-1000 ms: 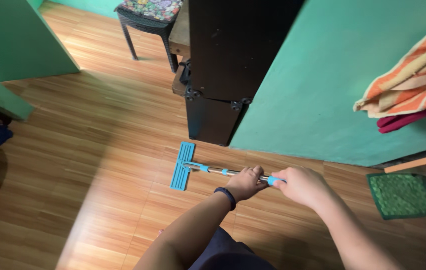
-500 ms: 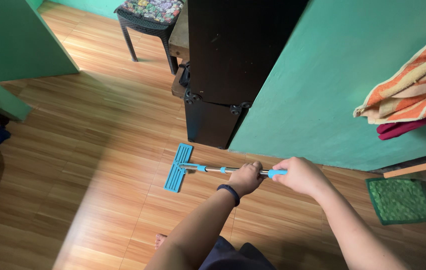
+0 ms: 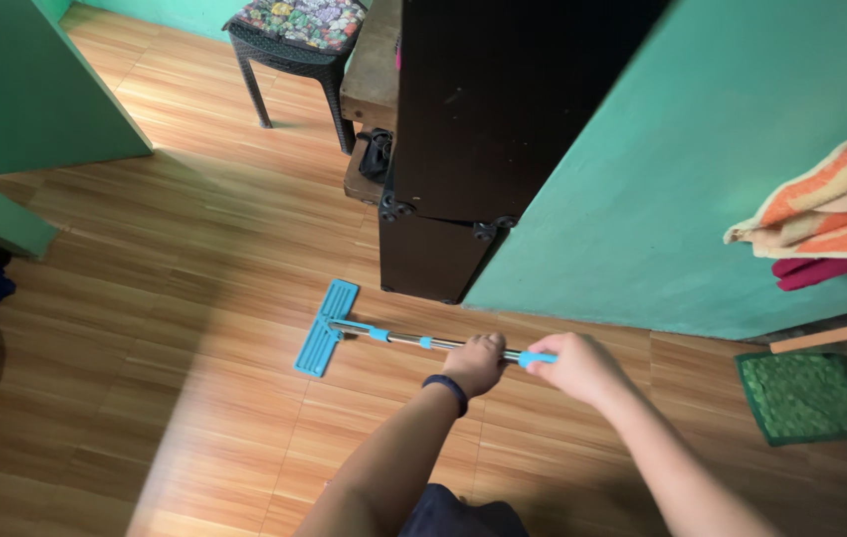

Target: The person mops a wooden floor using a blue flat mop, moving back and forth across the room. They navigate around furniture and a small rug, covering the visible floor area.

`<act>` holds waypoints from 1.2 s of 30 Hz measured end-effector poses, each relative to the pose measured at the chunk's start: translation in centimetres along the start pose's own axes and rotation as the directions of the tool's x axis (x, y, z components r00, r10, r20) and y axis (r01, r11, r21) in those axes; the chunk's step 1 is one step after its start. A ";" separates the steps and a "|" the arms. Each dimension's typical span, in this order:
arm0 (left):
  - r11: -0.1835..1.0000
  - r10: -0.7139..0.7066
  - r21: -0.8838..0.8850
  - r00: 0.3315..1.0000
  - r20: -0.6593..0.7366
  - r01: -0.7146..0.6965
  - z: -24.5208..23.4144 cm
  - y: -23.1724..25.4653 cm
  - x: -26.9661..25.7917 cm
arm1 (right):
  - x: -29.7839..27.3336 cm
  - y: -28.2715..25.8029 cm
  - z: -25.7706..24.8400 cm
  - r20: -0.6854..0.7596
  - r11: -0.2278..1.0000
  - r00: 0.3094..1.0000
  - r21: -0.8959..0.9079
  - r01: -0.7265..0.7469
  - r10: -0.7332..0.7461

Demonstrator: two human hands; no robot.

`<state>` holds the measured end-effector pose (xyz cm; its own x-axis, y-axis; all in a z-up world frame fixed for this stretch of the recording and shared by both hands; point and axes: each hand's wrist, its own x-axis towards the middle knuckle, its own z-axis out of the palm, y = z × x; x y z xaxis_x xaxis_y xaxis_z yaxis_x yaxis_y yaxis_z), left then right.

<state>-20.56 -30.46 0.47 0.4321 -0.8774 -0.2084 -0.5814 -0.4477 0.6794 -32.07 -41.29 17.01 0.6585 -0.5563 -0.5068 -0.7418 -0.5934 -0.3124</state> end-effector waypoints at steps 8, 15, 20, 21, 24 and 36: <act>0.999 -0.042 0.007 0.974 -0.224 0.044 -7.3 -9.0 -5.1 | 3.6 -11.5 4.7 -0.040 0.987 0.987 -0.049 0.155 -0.157; 0.990 -0.139 -0.040 0.930 -0.340 0.133 -15.5 -11.6 -6.6 | 6.3 -20.9 3.7 -0.062 0.962 0.964 -0.105 0.251 -0.258; 0.988 -0.150 -0.082 0.945 -0.289 0.132 -16.9 -12.6 -9.3 | 6.7 -21.7 7.5 -0.099 0.954 0.949 -0.040 0.298 -0.301; 0.990 -0.137 -0.082 0.946 -0.295 0.118 -16.4 -13.0 -9.7 | 6.8 -21.7 8.7 -0.102 0.956 0.951 -0.006 0.293 -0.292; 0.993 -0.114 0.001 0.937 -0.329 0.121 -14.4 -14.3 -9.9 | 6.6 -21.5 13.1 -0.089 0.951 0.947 -0.010 0.310 -0.310; 0.998 0.003 -0.045 0.842 -0.539 -0.032 -12.2 -20.6 -14.9 | 4.9 -25.0 20.1 -0.024 0.889 0.891 0.059 0.454 -0.454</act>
<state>-6.59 -6.09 -1.84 0.7340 -0.6474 0.2054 -0.5633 -0.4112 0.7167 -12.84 -17.49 6.25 0.9262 -0.2400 -0.2908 -0.3677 -0.7460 -0.5552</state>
